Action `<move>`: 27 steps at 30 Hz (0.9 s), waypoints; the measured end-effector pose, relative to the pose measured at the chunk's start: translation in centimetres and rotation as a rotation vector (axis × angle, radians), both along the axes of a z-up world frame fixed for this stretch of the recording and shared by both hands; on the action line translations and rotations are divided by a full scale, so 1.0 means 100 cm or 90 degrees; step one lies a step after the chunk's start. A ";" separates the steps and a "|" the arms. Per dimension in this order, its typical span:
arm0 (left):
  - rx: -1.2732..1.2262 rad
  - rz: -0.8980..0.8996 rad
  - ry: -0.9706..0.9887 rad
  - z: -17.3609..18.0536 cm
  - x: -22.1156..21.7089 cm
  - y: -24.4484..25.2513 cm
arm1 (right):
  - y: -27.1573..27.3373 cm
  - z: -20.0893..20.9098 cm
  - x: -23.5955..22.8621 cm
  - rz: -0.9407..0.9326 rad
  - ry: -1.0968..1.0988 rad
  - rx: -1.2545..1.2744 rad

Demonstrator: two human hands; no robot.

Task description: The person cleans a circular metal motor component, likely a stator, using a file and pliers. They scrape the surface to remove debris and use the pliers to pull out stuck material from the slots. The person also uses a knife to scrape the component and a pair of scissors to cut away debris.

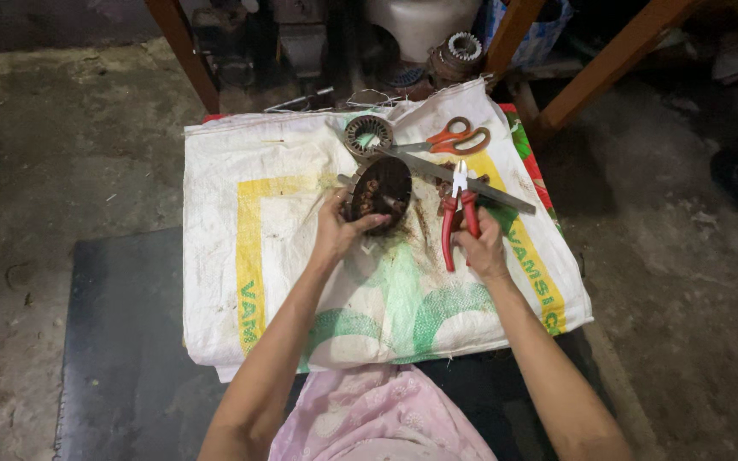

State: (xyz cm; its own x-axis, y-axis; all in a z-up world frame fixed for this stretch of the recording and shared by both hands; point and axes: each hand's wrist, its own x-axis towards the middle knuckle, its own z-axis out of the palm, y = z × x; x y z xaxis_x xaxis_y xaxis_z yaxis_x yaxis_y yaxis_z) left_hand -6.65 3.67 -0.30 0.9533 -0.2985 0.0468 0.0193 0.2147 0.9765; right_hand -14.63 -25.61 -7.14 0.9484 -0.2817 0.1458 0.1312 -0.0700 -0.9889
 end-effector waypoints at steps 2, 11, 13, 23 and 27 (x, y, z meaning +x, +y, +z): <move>-0.001 -0.063 0.010 0.000 0.010 0.006 | -0.010 0.001 0.004 0.062 -0.026 0.030; -0.037 -0.311 0.020 -0.006 0.078 0.008 | -0.015 0.039 -0.006 0.250 -0.028 0.270; -0.087 -0.302 0.047 -0.017 0.081 0.005 | -0.010 0.051 -0.012 0.264 -0.015 0.356; -0.290 -0.207 0.142 -0.051 0.075 0.011 | 0.039 0.089 -0.015 0.306 0.034 0.401; -0.295 -0.225 0.170 -0.046 0.076 0.014 | 0.063 0.111 -0.015 0.145 0.051 -0.190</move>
